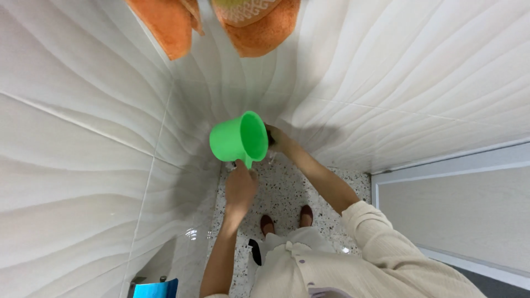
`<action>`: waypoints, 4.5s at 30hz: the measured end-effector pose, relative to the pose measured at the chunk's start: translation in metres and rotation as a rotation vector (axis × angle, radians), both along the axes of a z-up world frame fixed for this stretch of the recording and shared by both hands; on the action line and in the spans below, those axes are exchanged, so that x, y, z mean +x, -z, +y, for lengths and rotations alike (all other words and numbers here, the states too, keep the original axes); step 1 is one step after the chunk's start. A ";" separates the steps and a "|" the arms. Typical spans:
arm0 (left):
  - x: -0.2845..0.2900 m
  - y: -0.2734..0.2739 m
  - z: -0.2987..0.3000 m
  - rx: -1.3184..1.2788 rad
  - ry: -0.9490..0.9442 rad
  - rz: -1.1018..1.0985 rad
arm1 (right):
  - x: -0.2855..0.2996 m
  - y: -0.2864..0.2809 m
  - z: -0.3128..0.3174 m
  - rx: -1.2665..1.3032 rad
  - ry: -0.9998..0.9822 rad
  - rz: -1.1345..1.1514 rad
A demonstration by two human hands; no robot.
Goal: The person scrubs the white tiled walls of a bathroom using a sponge and water from a green plastic cup. They repeatedly dip the sponge into the cup and wipe the wall surface, then refill the cup from a wall-mounted tap.
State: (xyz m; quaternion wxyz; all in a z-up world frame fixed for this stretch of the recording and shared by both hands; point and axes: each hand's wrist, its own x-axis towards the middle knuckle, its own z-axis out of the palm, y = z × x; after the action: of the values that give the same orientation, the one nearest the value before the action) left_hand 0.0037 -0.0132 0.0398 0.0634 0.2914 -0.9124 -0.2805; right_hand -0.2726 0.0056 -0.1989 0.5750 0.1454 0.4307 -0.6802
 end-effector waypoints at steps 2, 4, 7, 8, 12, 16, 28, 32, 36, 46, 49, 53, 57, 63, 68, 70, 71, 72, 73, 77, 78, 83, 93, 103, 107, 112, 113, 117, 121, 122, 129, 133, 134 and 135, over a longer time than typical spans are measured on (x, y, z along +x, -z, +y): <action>0.009 -0.020 -0.018 0.391 -0.139 -0.105 | -0.001 -0.086 -0.009 -0.120 -0.233 0.400; 0.029 0.027 -0.026 0.555 -0.190 0.092 | 0.006 -0.168 -0.015 -0.096 -0.294 1.074; 0.050 0.056 -0.026 0.830 -0.246 0.335 | 0.006 -0.309 -0.028 -0.046 -0.192 2.256; 0.057 0.058 -0.024 0.949 -0.248 0.377 | 0.010 -0.356 -0.035 -0.020 -0.017 2.756; 0.067 0.062 -0.014 0.962 -0.332 0.310 | -0.021 -0.357 -0.073 -0.217 -0.021 2.492; 0.076 0.065 0.002 1.017 -0.337 0.202 | -0.027 -0.274 -0.070 0.150 -0.231 3.155; 0.087 0.060 0.006 1.149 -0.324 0.191 | -0.078 -0.267 0.035 0.790 0.367 3.217; 0.082 0.048 0.002 1.127 -0.288 0.208 | -0.102 -0.268 0.081 0.750 -0.057 3.547; 0.068 0.050 0.007 1.128 -0.251 0.178 | -0.128 -0.320 0.132 0.764 0.439 3.150; 0.028 0.047 0.032 1.086 -0.170 0.149 | -0.155 -0.263 0.214 0.855 0.077 3.377; 0.018 0.055 0.050 1.093 -0.171 0.102 | -0.158 -0.298 0.232 0.834 0.480 3.063; -0.001 0.056 0.067 1.043 -0.136 0.126 | -0.158 -0.272 0.199 0.678 0.705 2.973; -0.006 0.059 0.083 1.180 -0.259 0.164 | -0.133 -0.230 0.178 0.763 -0.011 3.390; -0.007 0.065 0.108 1.160 -0.292 0.242 | -0.107 -0.311 0.092 0.524 0.513 3.158; 0.018 0.062 0.122 1.118 -0.386 0.354 | -0.078 -0.232 0.004 0.231 -0.334 3.381; 0.030 0.062 0.122 1.136 -0.430 0.381 | -0.072 -0.216 -0.027 0.174 -0.516 3.441; 0.037 0.061 0.118 1.157 -0.445 0.387 | -0.069 -0.208 -0.045 0.174 -0.710 3.481; 0.040 0.061 0.114 1.148 -0.463 0.400 | -0.062 -0.231 -0.064 0.138 -0.692 3.489; 0.043 0.062 0.111 1.167 -0.493 0.390 | -0.056 -0.253 -0.081 0.251 -0.315 3.510; 0.056 0.062 0.086 1.146 -0.595 0.229 | -0.035 -0.298 -0.143 0.389 0.268 3.361; 0.061 0.073 0.078 1.141 -0.599 0.230 | -0.027 -0.280 -0.153 0.384 0.274 3.359; 0.085 0.095 0.045 1.056 -0.522 0.329 | -0.010 -0.213 -0.177 0.145 -0.659 3.537; 0.095 0.096 -0.003 1.139 -0.480 0.417 | 0.003 -0.205 -0.171 0.317 -0.294 3.336; 0.106 0.099 -0.017 1.218 -0.444 0.311 | -0.040 -0.226 -0.052 0.581 0.222 3.210; 0.101 0.099 -0.021 1.231 -0.426 0.238 | -0.066 -0.141 0.014 0.598 -0.409 3.421; 0.091 0.098 -0.028 1.193 -0.341 0.198 | -0.092 -0.170 0.079 0.756 -0.346 3.329; 0.091 0.098 -0.027 1.171 -0.291 0.177 | -0.096 -0.188 0.093 0.703 0.109 3.276; 0.068 0.083 -0.024 1.097 -0.244 0.079 | -0.107 -0.199 0.115 0.732 0.528 3.039; 0.058 0.100 -0.021 1.145 -0.191 0.057 | -0.102 -0.169 0.159 0.901 0.072 3.255; 0.055 0.102 -0.022 1.164 -0.176 0.056 | -0.100 -0.168 0.169 0.945 -0.198 3.338; 0.027 0.095 -0.003 1.183 -0.110 -0.042 | -0.148 -0.214 0.210 0.809 0.752 2.975; 0.010 0.086 0.010 1.131 -0.001 -0.027 | -0.140 -0.170 0.230 0.917 0.388 3.150; 0.004 0.082 0.015 1.138 0.011 -0.042 | -0.138 -0.157 0.240 1.020 -0.056 3.318; 0.000 0.081 0.018 1.134 0.024 -0.056 | -0.138 -0.167 0.248 1.049 -0.057 3.303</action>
State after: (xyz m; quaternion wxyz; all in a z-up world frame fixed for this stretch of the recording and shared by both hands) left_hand 0.0038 0.0045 -0.0413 -0.1307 0.2766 -0.6237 -0.7194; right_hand -0.4104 0.2533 -0.0320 0.5304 0.4984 -0.6767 -0.1112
